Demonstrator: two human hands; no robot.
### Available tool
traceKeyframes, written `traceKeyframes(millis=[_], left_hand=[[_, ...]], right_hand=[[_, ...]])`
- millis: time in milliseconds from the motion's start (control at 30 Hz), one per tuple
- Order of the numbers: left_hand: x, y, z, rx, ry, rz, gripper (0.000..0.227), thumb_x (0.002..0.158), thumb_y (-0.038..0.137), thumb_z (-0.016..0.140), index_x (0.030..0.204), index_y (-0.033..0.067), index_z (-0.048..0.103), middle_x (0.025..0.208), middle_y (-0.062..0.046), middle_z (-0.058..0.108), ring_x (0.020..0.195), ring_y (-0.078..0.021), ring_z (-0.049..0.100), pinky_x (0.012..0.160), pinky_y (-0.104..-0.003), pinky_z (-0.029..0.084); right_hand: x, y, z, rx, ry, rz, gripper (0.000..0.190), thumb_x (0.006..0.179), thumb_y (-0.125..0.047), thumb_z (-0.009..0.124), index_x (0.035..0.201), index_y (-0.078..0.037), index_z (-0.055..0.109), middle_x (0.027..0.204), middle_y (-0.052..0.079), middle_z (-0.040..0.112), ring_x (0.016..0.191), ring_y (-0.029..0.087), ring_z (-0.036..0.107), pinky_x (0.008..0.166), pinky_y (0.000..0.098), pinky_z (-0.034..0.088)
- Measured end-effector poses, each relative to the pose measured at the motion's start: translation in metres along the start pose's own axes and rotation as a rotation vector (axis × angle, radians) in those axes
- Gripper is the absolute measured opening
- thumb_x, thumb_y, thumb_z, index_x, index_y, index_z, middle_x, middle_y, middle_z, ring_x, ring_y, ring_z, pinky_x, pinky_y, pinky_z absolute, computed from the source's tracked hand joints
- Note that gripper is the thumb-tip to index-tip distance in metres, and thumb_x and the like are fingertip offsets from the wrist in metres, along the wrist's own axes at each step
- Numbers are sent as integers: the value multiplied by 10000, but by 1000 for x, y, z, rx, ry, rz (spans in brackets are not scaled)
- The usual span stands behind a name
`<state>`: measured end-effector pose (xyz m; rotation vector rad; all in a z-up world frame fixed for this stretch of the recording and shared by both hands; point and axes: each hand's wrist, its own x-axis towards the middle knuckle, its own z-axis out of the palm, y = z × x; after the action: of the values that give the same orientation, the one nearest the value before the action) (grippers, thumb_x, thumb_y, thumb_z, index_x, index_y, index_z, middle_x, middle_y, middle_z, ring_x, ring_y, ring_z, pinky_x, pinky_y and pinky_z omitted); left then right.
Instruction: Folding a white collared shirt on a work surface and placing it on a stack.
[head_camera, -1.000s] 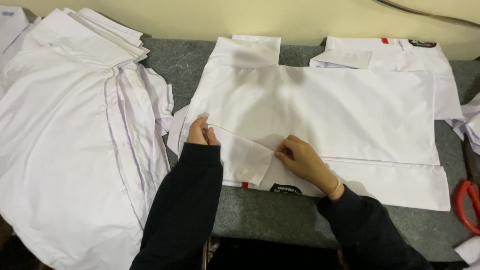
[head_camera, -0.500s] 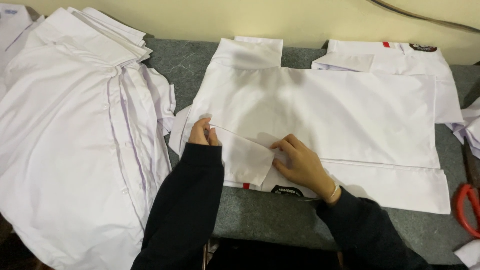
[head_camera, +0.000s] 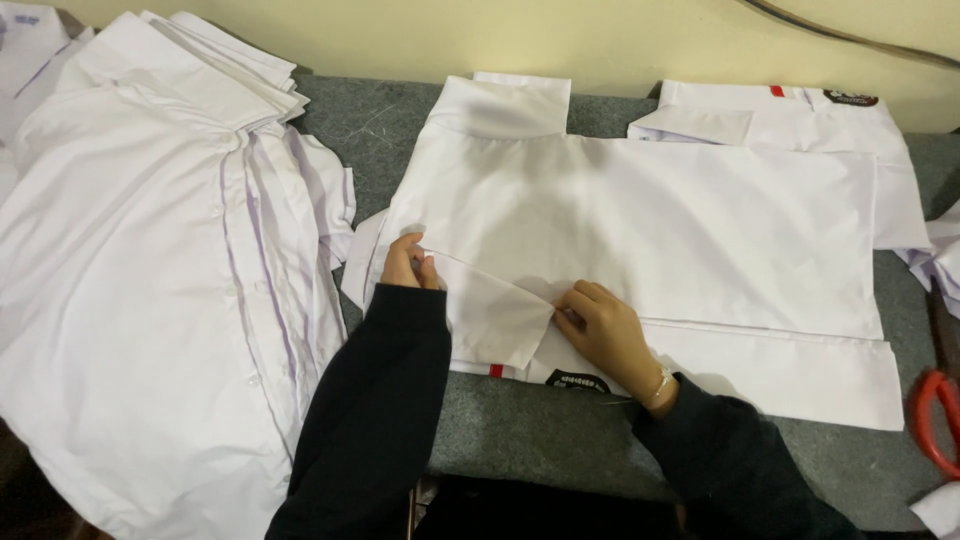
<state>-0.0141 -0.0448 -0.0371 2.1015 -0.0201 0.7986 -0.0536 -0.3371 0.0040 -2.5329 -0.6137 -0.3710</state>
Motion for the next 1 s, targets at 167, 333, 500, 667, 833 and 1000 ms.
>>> traceKeyframes(millis=[167, 333, 500, 667, 833, 1000], left_hand=[[4, -6, -6, -34, 1, -71, 335, 934, 178, 721, 1230, 89, 594, 932, -29, 599, 869, -231, 638, 689, -297, 586], [13, 39, -23, 101, -26, 123, 382, 1007, 318, 624, 1302, 85, 554, 1202, -95, 553, 1094, -284, 617, 941, -379, 557], [-31, 78, -19, 425, -259, 443, 532, 934, 429, 700, 1330, 83, 621, 1389, -136, 582, 1292, -339, 590, 1076, -608, 432], [-38, 63, -25, 436, -450, 343, 777, 911, 394, 699, 1538, 26, 423, 1648, -179, 343, 1496, -342, 374, 1167, -582, 307], [-28, 75, -34, 412, -522, 224, 862, 923, 382, 706, 1584, -10, 315, 1691, -213, 224, 1521, -376, 312, 1190, -564, 311], [-25, 61, -31, 465, -622, 105, 995, 927, 520, 659, 1632, 27, 159, 1695, -203, 166, 1553, -354, 241, 1221, -539, 255]], right_hand=[[7, -17, -31, 193, -93, 157, 260, 857, -149, 773, 1103, -138, 688, 787, 52, 631, 710, 257, 674, 640, 367, 574], [13, -69, -55, 145, 34, 70, 369, 982, -114, 658, 1337, -27, 610, 1144, 160, 670, 1092, 369, 684, 965, 519, 538], [-1, -89, -7, -231, 23, -251, 553, 1054, -339, 518, 1491, -2, 496, 1536, 229, 498, 1438, 383, 467, 1115, 642, 341], [-15, -79, 13, -328, -87, -248, 696, 1051, -487, 446, 1554, -8, 416, 1609, 215, 414, 1491, 346, 398, 1143, 586, 338], [-22, -77, 13, -363, -99, -221, 733, 1045, -519, 433, 1572, -11, 393, 1624, 219, 398, 1502, 338, 385, 1157, 564, 330], [-27, -75, 17, -406, -162, -174, 815, 1017, -598, 426, 1589, -23, 343, 1646, 222, 342, 1520, 338, 349, 1173, 569, 306]])
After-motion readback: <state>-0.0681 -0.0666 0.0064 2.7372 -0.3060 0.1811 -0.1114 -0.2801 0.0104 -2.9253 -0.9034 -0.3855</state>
